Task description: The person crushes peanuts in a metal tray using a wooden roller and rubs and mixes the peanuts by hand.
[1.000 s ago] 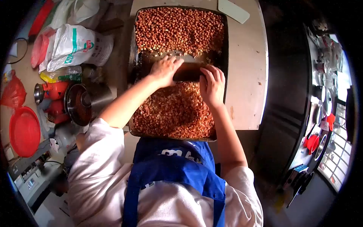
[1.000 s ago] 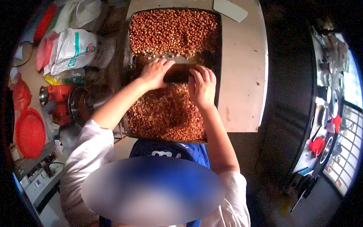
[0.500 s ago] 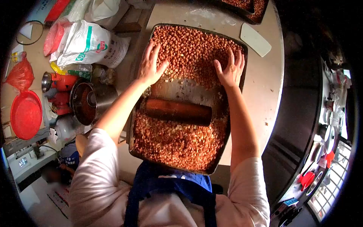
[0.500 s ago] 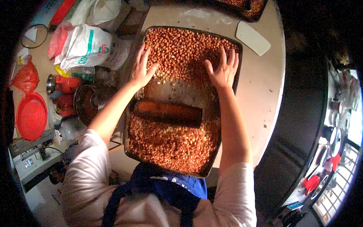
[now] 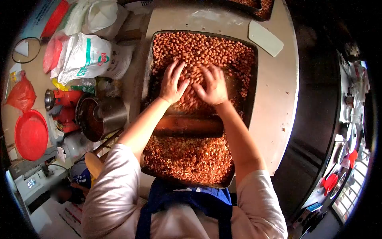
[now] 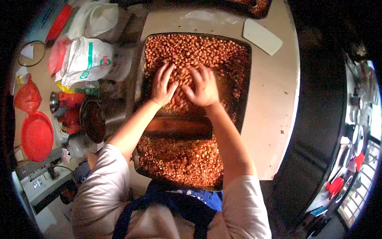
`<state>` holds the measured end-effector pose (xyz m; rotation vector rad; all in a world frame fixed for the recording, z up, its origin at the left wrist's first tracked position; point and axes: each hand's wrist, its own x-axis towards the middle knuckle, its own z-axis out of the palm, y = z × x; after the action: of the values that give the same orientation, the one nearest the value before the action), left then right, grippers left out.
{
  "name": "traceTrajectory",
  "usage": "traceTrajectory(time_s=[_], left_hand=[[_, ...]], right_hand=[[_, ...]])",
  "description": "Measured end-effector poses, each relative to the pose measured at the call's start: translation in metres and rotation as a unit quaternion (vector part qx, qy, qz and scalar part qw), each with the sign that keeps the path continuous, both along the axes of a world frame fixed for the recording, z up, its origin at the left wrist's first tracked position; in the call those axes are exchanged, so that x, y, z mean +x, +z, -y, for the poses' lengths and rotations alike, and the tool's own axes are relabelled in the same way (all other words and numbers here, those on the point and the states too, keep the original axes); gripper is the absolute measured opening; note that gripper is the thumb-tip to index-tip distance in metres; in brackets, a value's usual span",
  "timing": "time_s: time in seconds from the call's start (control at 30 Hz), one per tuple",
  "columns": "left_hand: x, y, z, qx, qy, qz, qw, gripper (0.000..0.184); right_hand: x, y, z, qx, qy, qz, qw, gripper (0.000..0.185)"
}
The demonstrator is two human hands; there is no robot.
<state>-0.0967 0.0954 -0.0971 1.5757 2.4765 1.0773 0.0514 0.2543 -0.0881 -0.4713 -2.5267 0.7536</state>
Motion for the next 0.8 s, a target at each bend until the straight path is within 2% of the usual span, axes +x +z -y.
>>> traceTrajectory(time_s=[0.03,0.07,0.13,0.17,0.2,0.23,0.27,0.3,0.33,0.37,0.4,0.47,0.53,0.57,0.6,0.67,0.7,0.73,0.8], left_hand=[[0.007,0.003,0.005,0.002,-0.026,0.031,0.999,0.066],[0.012,0.006,0.012,0.003,-0.051,0.062,0.997,0.066],[0.015,0.009,0.026,-0.009,-0.095,0.086,0.992,0.068],[0.012,0.009,0.026,-0.007,-0.078,0.035,0.996,0.068],[0.011,0.007,0.027,-0.006,-0.06,-0.015,0.998,0.069],[0.008,0.003,0.023,0.022,-0.029,-0.027,0.999,0.071],[0.007,0.0,0.023,-0.027,0.023,-0.032,0.999,0.081],[0.01,-0.002,0.025,-0.066,0.052,0.056,0.995,0.083],[0.013,-0.004,0.024,-0.103,0.081,0.141,0.981,0.086],[0.013,-0.005,0.022,-0.105,0.043,0.177,0.978,0.094],[0.017,-0.004,0.019,-0.106,0.044,0.177,0.977,0.094],[0.028,0.001,0.015,-0.085,-0.054,0.117,0.988,0.098],[0.035,0.012,0.016,-0.107,-0.083,0.144,0.98,0.099],[0.04,0.018,0.017,-0.124,-0.087,0.143,0.978,0.1],[0.047,0.023,0.018,-0.141,-0.091,0.143,0.975,0.102],[0.074,0.031,0.028,-0.179,-0.06,0.017,0.982,0.097],[0.087,0.05,0.033,-0.186,-0.086,-0.057,0.977,0.092],[0.103,0.064,0.042,-0.188,-0.119,-0.033,0.974,0.087],[0.129,0.091,0.051,-0.294,-0.169,-0.028,0.94,0.082]], right_hand=[[0.005,0.005,0.01,-0.015,0.015,0.001,1.0,0.076],[0.012,0.01,0.016,0.027,0.004,-0.005,1.0,0.072],[0.029,0.02,0.009,0.059,-0.057,-0.025,0.996,0.068],[0.026,0.007,-0.01,0.019,-0.078,-0.122,0.989,0.066],[0.027,0.004,-0.025,0.052,-0.151,-0.152,0.975,0.066],[0.028,0.008,-0.04,0.023,-0.228,-0.123,0.966,0.064],[0.023,-0.002,-0.056,-0.005,-0.288,-0.091,0.953,0.065],[0.016,-0.007,-0.071,-0.032,-0.294,-0.061,0.953,0.068],[0.008,-0.005,-0.077,-0.011,-0.274,-0.045,0.961,0.07],[-0.003,-0.004,-0.082,-0.032,-0.293,-0.021,0.955,0.07],[-0.014,-0.004,-0.083,-0.054,-0.312,0.005,0.948,0.07],[-0.024,-0.017,-0.079,-0.006,-0.314,-0.002,0.949,0.066],[-0.023,-0.017,-0.063,0.015,-0.241,0.016,0.97,0.06],[-0.02,-0.019,-0.053,0.016,-0.181,-0.023,0.983,0.056],[-0.01,-0.007,-0.035,-0.014,-0.166,0.014,0.986,0.055],[0.019,0.014,-0.013,0.048,-0.185,0.021,0.981,0.057],[0.037,0.021,-0.01,0.052,-0.207,0.035,0.976,0.058],[0.051,0.02,-0.01,0.042,-0.243,0.064,0.967,0.061],[0.06,-0.005,-0.013,-0.006,-0.276,0.07,0.958,0.064]])
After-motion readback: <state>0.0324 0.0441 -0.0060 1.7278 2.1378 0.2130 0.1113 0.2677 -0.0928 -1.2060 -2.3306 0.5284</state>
